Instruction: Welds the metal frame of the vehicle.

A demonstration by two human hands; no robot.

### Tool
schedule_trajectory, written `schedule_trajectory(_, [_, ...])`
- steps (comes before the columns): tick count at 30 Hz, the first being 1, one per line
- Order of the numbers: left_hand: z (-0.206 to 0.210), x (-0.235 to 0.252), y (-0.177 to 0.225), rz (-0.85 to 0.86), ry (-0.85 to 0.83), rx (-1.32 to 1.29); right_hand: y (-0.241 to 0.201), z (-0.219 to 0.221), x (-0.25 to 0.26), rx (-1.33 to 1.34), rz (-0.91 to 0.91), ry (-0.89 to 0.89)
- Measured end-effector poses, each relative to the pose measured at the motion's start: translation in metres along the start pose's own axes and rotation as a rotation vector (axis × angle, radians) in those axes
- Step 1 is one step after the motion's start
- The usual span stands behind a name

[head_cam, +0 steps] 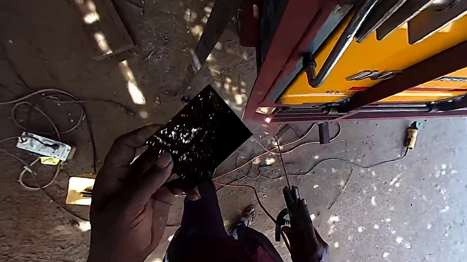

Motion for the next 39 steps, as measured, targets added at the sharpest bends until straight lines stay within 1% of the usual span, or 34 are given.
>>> schedule_trajectory(3, [-0.019,-0.012,-0.011,-0.055,0.104,0.041,0.016,-0.005,-0.017,0.006,0.034,0.032])
schedule_trajectory(6, [-0.025,-0.034,-0.021,-0.107,0.180,0.075,0.031,-0.013,-0.034,0.040,0.059,0.076])
schedule_trajectory(10, [-0.016,-0.077,-0.033,-0.088,0.240,0.182,0.051,-0.023,-0.056,0.110,0.044,0.150])
schedule_trajectory(13, [-0.001,-0.114,-0.045,-0.062,0.276,0.198,0.069,-0.026,-0.073,0.099,0.032,0.174])
schedule_trajectory(17, [0.028,-0.152,-0.070,-0.068,0.183,0.084,0.090,-0.028,-0.092,0.110,0.025,0.142])
schedule_trajectory(20, [0.050,-0.166,-0.088,-0.105,0.095,-0.029,0.096,-0.032,-0.096,0.167,0.012,0.106])
schedule_trajectory(22, [0.059,-0.172,-0.099,-0.144,0.048,-0.076,0.098,-0.032,-0.096,0.188,0.002,0.099])
schedule_trajectory(25, [0.064,-0.173,-0.120,-0.258,-0.023,-0.137,0.099,-0.023,-0.091,0.192,-0.010,0.061])
schedule_trajectory(29, [0.071,-0.164,-0.163,-0.456,-0.193,-0.001,0.085,-0.011,-0.078,0.313,-0.059,0.006])
schedule_trajectory(33, [0.084,-0.152,-0.217,-0.631,-0.384,0.173,0.067,0.010,-0.064,0.476,-0.029,-0.065])
schedule_trajectory(36, [0.090,-0.138,-0.242,-0.648,-0.506,0.288,0.052,0.023,-0.054,0.580,-0.017,-0.098])
schedule_trajectory(39, [0.084,-0.125,-0.263,-0.657,-0.530,0.327,0.054,0.051,-0.049,0.737,0.057,-0.170])
Point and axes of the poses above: each hand's wrist, its own x-axis towards the middle knuckle, its own z-axis out of the palm, y = z × x, the point moved 8 cm from there along x, towards the middle knuckle, and after that the axes turned 8 degrees about -z, right-handed, at the moved point
